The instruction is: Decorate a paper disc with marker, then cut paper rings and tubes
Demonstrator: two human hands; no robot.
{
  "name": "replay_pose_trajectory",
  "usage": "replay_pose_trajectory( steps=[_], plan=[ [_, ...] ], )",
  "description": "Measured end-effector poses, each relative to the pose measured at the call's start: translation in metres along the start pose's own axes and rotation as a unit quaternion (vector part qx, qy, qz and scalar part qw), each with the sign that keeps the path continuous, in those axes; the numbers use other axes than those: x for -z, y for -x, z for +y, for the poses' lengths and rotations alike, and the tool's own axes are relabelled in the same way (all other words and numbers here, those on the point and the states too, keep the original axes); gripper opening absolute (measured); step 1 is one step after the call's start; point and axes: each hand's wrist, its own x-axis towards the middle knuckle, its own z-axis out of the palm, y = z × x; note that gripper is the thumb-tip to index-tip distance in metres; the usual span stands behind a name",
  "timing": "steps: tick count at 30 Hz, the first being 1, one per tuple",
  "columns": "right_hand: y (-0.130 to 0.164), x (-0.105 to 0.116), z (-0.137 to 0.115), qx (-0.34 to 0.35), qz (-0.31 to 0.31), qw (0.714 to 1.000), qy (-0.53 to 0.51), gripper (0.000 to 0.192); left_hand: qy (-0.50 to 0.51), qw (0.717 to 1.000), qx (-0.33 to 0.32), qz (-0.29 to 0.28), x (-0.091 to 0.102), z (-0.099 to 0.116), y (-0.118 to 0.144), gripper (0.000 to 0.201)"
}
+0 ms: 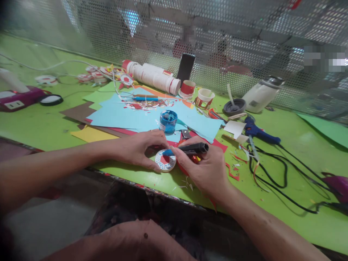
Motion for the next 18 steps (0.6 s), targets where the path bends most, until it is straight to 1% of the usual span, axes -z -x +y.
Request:
replay_pose_trajectory(
  steps=[3,9,13,15,18],
  plan=[
    [-0.0009,0.0008,-0.0007,0.002,-0.009,1.0,-0.001,0.011,-0.001,1.0,0.001,0.001,-0.0004,-0.0001,0.0001,0.041],
    [-0.0027,0.0023,-0.0061,0.01,-0.039,0.999,0.034,0.01,0.0,1.0,0.003,0.005,-0.0005,0.0002,0.0004,0.041],
    [-0.0029,0.0019,-0.0062,0.002,-0.047,0.998,0.033,0.009,0.001,1.0,0.003,-0.002,0.0006,0.0011,0.0003,0.041],
    [-0.0025,0.0023,-0.0055,-0.012,-0.034,0.999,0.016,0.01,0.001,1.0,0.006,-0.004,0.0007,0.0009,0.0004,0.042],
    [-0.0017,0.0038,-0.0049,-0.033,0.015,0.999,0.007,0.011,0.0,1.0,0.006,-0.002,-0.0001,-0.0001,0.0004,0.044]
  ],
)
